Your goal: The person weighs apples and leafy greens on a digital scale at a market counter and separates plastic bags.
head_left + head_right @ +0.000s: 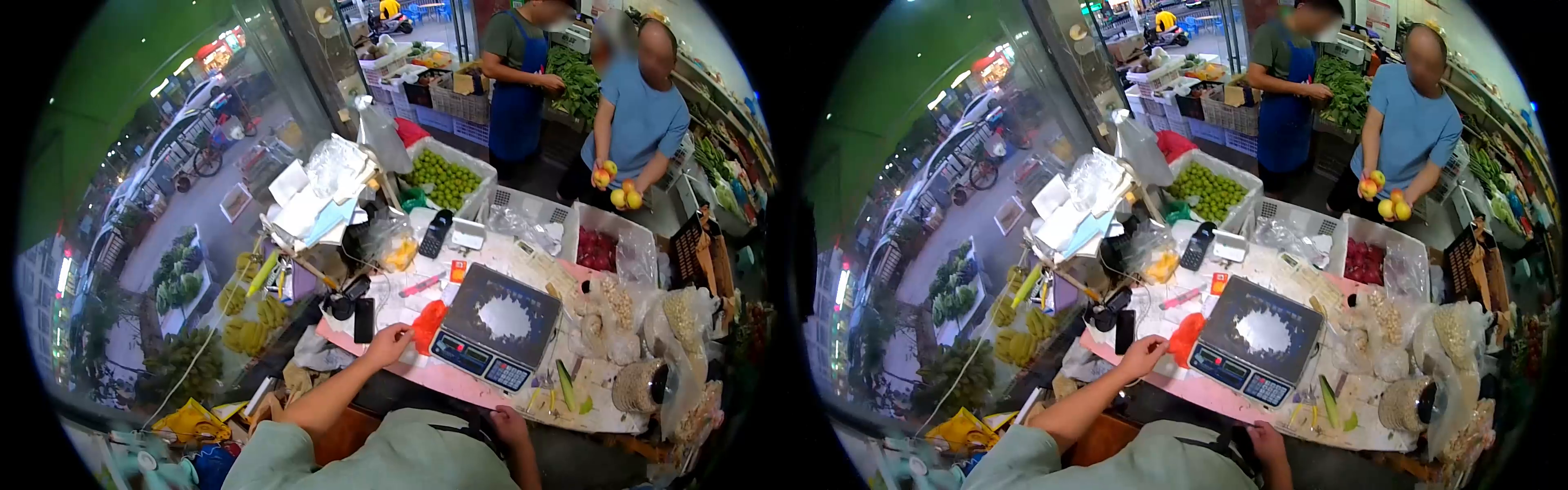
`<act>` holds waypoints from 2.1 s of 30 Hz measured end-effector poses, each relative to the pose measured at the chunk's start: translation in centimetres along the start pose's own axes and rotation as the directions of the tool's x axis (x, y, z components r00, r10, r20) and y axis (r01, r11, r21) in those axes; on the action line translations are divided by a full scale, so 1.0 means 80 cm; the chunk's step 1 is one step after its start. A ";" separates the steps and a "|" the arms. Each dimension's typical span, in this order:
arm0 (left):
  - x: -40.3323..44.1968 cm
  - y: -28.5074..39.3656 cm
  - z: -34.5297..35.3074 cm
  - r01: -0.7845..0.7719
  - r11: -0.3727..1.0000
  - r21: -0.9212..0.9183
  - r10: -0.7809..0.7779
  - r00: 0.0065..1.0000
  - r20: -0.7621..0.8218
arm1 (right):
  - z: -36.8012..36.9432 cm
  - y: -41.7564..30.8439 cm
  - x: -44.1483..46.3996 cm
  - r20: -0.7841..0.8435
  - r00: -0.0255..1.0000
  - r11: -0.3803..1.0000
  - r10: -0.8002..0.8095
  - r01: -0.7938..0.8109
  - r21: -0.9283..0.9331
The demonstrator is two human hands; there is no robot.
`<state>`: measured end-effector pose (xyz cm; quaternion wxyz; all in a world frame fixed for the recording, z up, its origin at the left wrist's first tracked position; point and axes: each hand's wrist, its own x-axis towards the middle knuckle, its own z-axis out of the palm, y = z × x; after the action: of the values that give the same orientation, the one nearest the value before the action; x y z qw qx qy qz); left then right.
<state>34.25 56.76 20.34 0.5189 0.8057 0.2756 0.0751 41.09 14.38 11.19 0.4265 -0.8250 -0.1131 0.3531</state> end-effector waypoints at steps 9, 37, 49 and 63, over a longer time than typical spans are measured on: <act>0.224 0.162 -0.142 -0.312 0.948 0.067 0.311 0.859 -0.407 | -0.072 -0.031 0.020 -0.244 0.967 0.989 0.078 -0.044 0.141; 0.521 0.203 -0.362 -0.268 0.529 0.805 0.809 0.447 -0.383 | 0.082 -0.087 0.034 -0.362 0.925 0.981 0.116 -0.164 -0.107; 0.339 0.236 -0.217 -0.625 0.187 0.758 0.937 0.345 0.053 | 0.009 -0.119 0.081 -0.285 0.958 0.981 -0.015 0.069 0.181; 0.077 0.223 0.115 -0.055 0.875 -0.482 0.229 0.923 0.310 | -0.100 -0.273 0.068 -0.406 0.901 0.884 -0.153 0.308 0.351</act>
<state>49.67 47.13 30.82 0.7304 0.6764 0.0896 0.0296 52.95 25.40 28.77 0.6417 -0.7493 -0.0545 0.1544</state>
